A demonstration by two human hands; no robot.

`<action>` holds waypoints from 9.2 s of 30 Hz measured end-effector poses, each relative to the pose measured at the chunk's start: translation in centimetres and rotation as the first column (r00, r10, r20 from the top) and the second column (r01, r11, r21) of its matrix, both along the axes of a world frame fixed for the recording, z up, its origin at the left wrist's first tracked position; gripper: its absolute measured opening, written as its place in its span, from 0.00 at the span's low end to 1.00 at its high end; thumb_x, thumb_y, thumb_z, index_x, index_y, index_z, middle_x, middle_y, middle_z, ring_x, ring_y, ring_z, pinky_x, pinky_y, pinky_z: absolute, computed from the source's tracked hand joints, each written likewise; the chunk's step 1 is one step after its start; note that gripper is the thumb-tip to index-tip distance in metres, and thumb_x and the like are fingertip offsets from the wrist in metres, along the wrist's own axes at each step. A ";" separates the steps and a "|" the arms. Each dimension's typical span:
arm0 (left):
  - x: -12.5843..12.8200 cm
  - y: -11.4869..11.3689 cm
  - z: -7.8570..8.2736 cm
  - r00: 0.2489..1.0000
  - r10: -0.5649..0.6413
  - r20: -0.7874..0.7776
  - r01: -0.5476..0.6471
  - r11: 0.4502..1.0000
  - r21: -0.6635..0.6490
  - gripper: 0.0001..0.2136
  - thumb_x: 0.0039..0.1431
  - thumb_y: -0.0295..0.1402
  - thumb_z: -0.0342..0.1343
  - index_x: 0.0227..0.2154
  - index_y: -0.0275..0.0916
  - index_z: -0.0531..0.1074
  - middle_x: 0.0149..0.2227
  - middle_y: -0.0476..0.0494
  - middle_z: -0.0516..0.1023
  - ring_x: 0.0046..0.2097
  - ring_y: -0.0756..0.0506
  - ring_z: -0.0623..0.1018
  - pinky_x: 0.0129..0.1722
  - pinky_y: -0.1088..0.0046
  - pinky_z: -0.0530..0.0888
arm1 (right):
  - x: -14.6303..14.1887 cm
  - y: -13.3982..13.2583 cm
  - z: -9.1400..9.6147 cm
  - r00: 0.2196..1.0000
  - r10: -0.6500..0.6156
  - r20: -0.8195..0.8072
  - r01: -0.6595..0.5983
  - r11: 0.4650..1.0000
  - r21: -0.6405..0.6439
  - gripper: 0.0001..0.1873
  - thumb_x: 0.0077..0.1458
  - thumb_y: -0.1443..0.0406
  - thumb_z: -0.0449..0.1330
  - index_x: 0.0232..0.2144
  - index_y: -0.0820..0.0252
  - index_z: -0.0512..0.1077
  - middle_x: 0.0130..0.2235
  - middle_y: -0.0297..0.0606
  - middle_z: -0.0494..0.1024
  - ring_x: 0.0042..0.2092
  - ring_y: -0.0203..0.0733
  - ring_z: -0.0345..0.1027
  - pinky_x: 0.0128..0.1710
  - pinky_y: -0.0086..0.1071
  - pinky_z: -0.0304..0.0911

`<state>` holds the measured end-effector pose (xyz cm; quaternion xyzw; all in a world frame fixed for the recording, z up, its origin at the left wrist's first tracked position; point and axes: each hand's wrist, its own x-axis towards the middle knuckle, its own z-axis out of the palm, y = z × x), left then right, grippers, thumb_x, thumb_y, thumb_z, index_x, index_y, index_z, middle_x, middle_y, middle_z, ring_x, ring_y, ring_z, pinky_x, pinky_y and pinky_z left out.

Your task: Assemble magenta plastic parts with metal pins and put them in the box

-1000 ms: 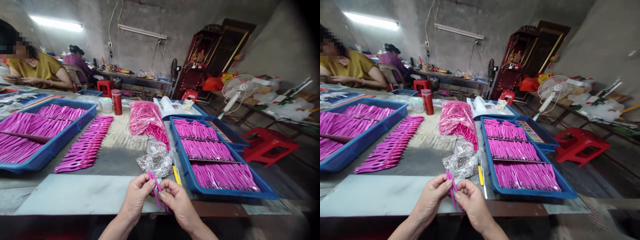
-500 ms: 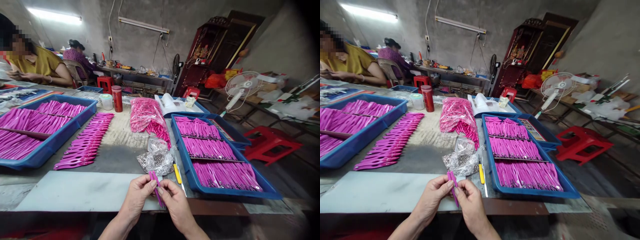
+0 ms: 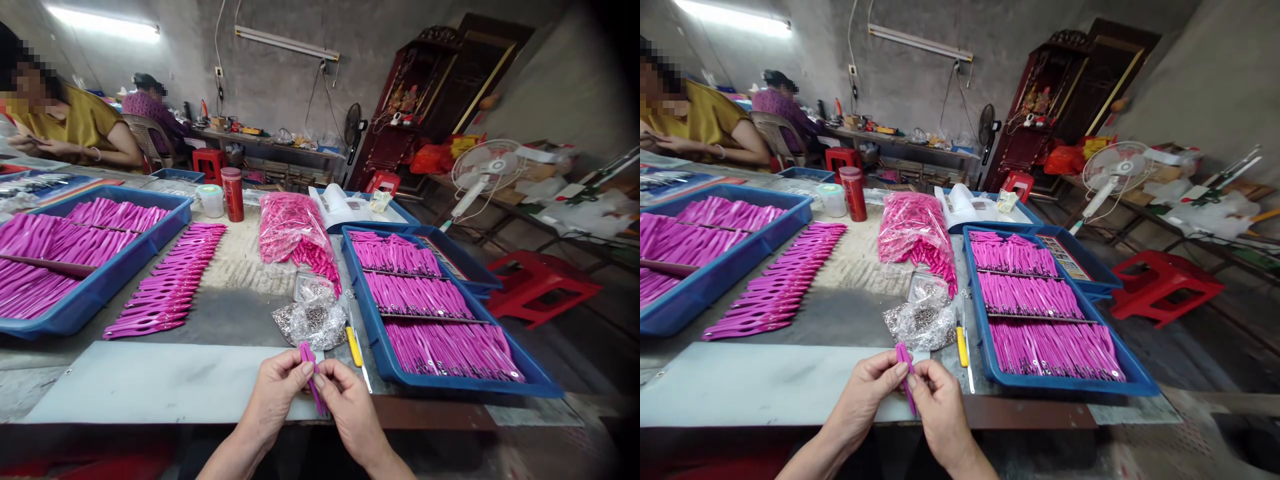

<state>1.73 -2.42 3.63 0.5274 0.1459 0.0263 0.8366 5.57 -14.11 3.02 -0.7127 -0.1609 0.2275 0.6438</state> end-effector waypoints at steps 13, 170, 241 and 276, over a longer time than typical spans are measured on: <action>-0.1 0.0 0.4 1.000 0.017 -0.016 -0.016 0.998 0.068 0.13 0.38 0.41 0.61 0.20 0.34 0.73 0.20 0.50 0.67 0.24 0.52 0.63 0.25 0.78 0.63 | 0.0 0.0 -0.6 0.998 0.025 0.058 -0.022 0.998 -0.055 0.17 0.49 0.52 0.54 0.22 0.61 0.65 0.21 0.30 0.60 0.24 0.33 0.51 0.23 0.26 0.50; 0.6 3.3 1.2 0.906 -0.421 -0.034 0.365 0.739 0.566 0.12 0.50 0.36 0.50 0.18 0.35 0.63 0.19 0.54 0.58 0.23 0.54 0.59 0.22 0.79 0.58 | 4.1 0.5 3.2 0.779 0.356 0.515 -0.204 0.922 -0.329 0.12 0.49 0.67 0.51 0.16 0.61 0.59 0.20 0.30 0.61 0.24 0.31 0.55 0.25 0.26 0.49; 0.8 3.7 -1.8 0.826 -0.209 0.524 -0.553 -0.119 0.825 0.10 0.60 0.30 0.40 0.33 0.36 0.66 0.21 0.50 0.67 0.21 0.51 0.69 0.20 0.77 0.65 | 7.4 0.6 5.1 0.967 0.221 0.128 -0.201 0.968 -0.153 0.18 0.46 0.54 0.57 0.28 0.64 0.72 0.19 0.29 0.65 0.22 0.31 0.57 0.22 0.25 0.52; -1.0 1.8 -1.3 0.885 -0.302 0.354 -0.418 -0.185 0.889 0.10 0.60 0.29 0.39 0.33 0.36 0.65 0.22 0.49 0.67 0.21 0.52 0.68 0.21 0.78 0.65 | 4.5 -2.4 2.7 0.977 0.212 0.031 -0.207 0.972 -0.113 0.16 0.49 0.54 0.55 0.29 0.63 0.71 0.20 0.29 0.64 0.23 0.32 0.56 0.24 0.26 0.53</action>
